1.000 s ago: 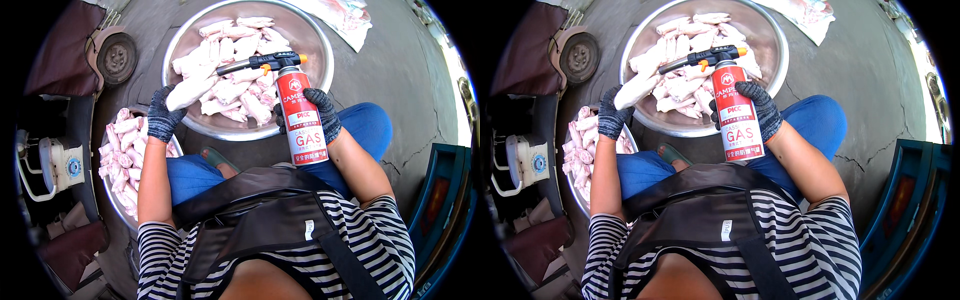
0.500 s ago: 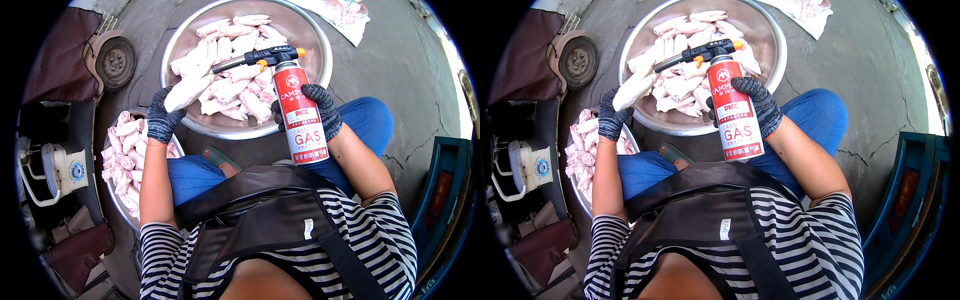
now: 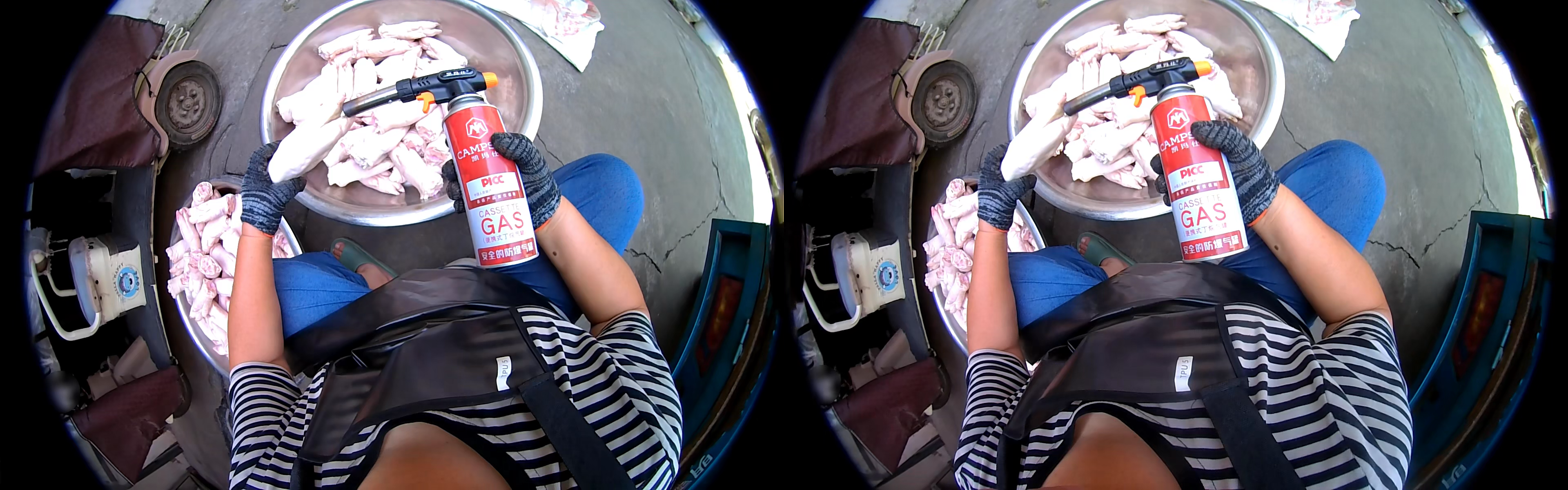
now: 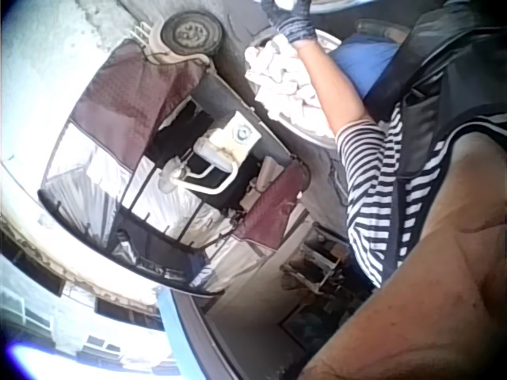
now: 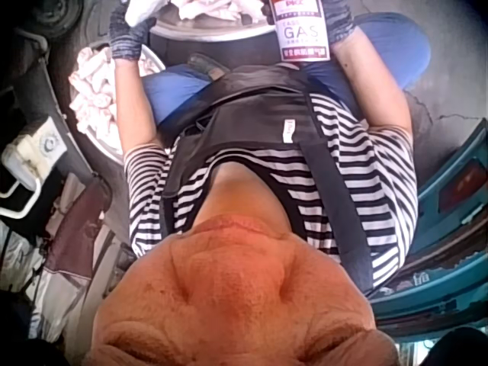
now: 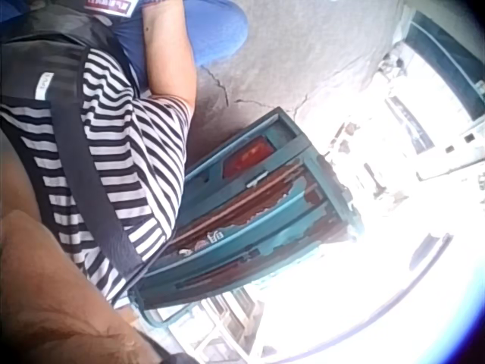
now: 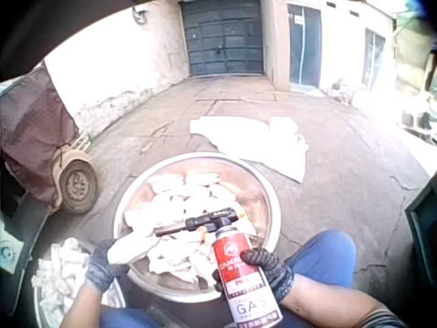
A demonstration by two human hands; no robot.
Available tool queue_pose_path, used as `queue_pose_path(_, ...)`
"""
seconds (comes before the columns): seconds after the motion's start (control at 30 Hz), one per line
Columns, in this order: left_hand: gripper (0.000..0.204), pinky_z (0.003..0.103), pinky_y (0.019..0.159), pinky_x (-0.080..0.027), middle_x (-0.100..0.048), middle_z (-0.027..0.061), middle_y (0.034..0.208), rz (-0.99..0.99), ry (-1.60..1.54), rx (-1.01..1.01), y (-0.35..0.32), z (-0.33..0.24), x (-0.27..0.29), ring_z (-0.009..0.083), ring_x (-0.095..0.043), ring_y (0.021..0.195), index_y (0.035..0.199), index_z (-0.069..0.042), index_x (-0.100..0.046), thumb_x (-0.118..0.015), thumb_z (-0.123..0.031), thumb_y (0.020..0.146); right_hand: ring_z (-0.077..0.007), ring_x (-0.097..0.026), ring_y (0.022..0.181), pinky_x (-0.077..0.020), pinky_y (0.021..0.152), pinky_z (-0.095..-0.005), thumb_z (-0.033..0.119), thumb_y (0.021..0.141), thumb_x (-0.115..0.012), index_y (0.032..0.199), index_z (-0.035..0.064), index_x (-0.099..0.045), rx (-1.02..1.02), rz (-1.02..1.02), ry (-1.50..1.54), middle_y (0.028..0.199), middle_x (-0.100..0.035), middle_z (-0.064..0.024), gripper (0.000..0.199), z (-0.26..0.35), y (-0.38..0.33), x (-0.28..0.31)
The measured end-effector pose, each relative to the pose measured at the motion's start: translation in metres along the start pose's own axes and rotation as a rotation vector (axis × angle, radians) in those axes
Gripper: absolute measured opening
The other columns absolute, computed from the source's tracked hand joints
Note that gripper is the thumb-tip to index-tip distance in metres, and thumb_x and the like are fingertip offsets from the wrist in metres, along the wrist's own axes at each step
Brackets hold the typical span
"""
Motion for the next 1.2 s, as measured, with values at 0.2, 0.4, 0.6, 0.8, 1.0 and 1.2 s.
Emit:
queue_pose_path(0.2, 0.071, 0.034, 0.091, -0.047, -0.06, 0.0098, 0.112, -0.025, 0.088, -0.072, 0.003, -0.004, -0.001, 0.0214, -0.058, 0.102, 0.12, -0.004, -0.051, -0.082, -0.005, 0.055, -0.0318, -0.067, 0.08, -0.0585, 0.07, -0.0409, 0.034, 0.072, -0.074, 0.121, -0.0019, -0.047, 0.011, -0.002, -0.011, 0.099, -0.063, -0.0236, 0.067, 0.0, 0.001, 0.005)
queue_pose_path(0.4, 0.06, 0.033, 0.094, -0.046, -0.06, 0.0103, 0.112, -0.177, 0.326, -0.229, 0.007, -0.007, 0.007, 0.0228, -0.059, 0.104, 0.115, -0.005, -0.052, -0.08, -0.006, 0.061, -0.0331, -0.068, 0.079, -0.0589, 0.07, -0.0409, 0.034, 0.073, -0.073, 0.123, -0.0028, -0.046, 0.023, 0.007, -0.008, 0.098, -0.064, -0.0248, 0.068, 0.002, -0.003, 0.0)
queue_pose_path(0.6, 0.054, 0.035, 0.094, -0.045, -0.059, 0.0118, 0.109, -0.23, 0.204, -0.304, 0.003, -0.013, 0.007, 0.0265, -0.058, 0.102, 0.111, -0.006, -0.055, -0.078, -0.008, 0.063, -0.0332, -0.068, 0.08, -0.0589, 0.07, -0.0411, 0.034, 0.072, -0.074, 0.123, -0.003, -0.046, 0.021, 0.013, -0.003, 0.099, -0.063, -0.0252, 0.069, 0.0, 0.0, 0.005)
queue_pose_path(0.8, 0.055, 0.035, 0.094, -0.044, -0.059, 0.0123, 0.11, -0.231, 0.309, -0.371, 0.003, -0.018, 0.006, 0.0269, -0.058, 0.103, 0.111, -0.006, -0.055, -0.079, -0.009, 0.062, -0.0332, -0.067, 0.08, -0.0584, 0.072, -0.0426, 0.035, 0.072, -0.074, 0.123, -0.0028, -0.046, -0.001, 0.008, 0.005, 0.099, -0.063, -0.0251, 0.069, -0.001, 0.001, 0.006)
queue_pose_path(1.0, 0.066, 0.035, 0.096, -0.045, -0.059, 0.0117, 0.115, -0.186, 0.178, -0.207, 0.005, -0.01, 0.001, 0.0241, -0.057, 0.106, 0.118, -0.004, -0.052, -0.081, -0.004, 0.059, -0.0348, -0.067, 0.081, -0.0582, 0.073, -0.0434, 0.035, 0.072, -0.073, 0.122, -0.0032, -0.046, 0.021, -0.022, 0.026, 0.099, -0.063, -0.0258, 0.069, -0.003, 0.0, 0.0)
queue_pose_path(1.2, 0.061, 0.033, 0.1, -0.041, -0.056, 0.0101, 0.123, -0.172, -0.331, -0.139, 0.032, -0.02, -0.02, 0.0209, -0.053, 0.114, 0.124, -0.002, -0.052, -0.077, -0.004, 0.069, -0.0337, -0.067, 0.079, -0.0578, 0.073, -0.046, 0.037, 0.071, -0.071, 0.118, -0.0028, -0.048, 0.195, -0.185, -0.003, 0.095, -0.063, -0.021, 0.066, 0.004, 0.008, 0.008)
Point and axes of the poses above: each hand's wrist, its own y-axis towards the middle knuckle, its own x-axis out of the back of the hand, z = x × y, the point moved 3 cm from there along y, towards the middle knuckle
